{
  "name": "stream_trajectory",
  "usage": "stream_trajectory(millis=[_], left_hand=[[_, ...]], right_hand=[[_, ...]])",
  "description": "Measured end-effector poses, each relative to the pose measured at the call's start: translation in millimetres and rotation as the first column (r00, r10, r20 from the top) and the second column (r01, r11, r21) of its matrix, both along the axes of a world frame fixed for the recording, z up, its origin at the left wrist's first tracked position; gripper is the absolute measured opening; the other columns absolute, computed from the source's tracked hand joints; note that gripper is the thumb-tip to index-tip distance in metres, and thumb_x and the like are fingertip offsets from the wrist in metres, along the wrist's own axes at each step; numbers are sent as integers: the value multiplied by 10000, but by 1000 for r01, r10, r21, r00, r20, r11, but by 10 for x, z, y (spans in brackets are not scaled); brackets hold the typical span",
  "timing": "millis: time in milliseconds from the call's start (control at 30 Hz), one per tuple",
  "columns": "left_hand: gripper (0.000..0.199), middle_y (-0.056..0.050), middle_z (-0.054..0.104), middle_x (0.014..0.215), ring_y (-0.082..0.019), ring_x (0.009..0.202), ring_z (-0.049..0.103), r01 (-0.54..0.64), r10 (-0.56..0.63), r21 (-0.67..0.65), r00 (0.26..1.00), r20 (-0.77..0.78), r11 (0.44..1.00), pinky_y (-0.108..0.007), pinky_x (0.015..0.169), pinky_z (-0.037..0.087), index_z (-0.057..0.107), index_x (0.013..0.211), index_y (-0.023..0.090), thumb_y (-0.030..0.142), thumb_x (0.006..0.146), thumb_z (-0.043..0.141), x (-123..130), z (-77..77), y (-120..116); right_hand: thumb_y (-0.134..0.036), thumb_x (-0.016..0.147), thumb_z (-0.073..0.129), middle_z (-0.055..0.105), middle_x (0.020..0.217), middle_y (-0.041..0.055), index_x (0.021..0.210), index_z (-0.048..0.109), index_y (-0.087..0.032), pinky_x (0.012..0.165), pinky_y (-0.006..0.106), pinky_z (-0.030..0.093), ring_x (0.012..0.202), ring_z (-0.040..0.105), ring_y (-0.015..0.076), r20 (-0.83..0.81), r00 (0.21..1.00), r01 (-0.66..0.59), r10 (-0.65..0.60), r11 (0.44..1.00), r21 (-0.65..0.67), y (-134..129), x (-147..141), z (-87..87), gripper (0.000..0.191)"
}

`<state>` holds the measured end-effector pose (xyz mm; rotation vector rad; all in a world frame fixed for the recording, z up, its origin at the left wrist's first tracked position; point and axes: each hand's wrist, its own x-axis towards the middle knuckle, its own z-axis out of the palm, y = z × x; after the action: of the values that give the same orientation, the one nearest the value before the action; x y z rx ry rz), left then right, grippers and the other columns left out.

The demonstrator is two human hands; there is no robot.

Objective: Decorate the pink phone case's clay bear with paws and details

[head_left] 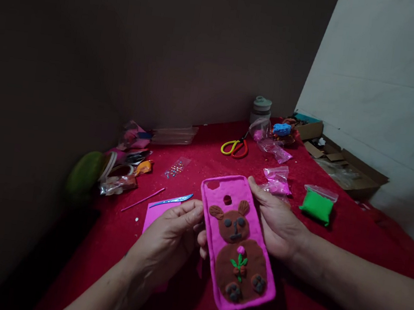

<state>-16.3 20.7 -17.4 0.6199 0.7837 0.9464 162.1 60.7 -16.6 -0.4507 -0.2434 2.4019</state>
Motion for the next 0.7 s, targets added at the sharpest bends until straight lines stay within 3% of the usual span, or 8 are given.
stream_trajectory(millis=[233,467,700], left_hand=[[215,31,495,515,-64,441,474,-82,81,23,996,24,996,-180,460,478,603,704,136,290,820,699,-31,62,38],[227,36,464,513,-68,434,439,-120,120,35,993,19,992,-182,448,431,599,693,147,307,826,689,-61,21,56],[280,23,480,518,-72,443,458,-125,125,43,992,18,991,-186,455,433,572,635,135,306,816,700,-74,26,61]], right_hand=[[-291,1017,287,706,1091,127,1205,601,-117,1078,502,364,1059,657,232,52,997,66,-65,997,-34,-54,-32,10,405],[-275,1027,244,700,1092,149,1209,589,-70,1108,440,338,1080,648,209,49,998,42,-40,998,-52,-70,-50,10,441],[-317,1027,204,687,1130,142,1250,566,-96,1109,487,328,1113,629,227,-22,1000,-5,4,999,-54,-64,-15,-29,479]])
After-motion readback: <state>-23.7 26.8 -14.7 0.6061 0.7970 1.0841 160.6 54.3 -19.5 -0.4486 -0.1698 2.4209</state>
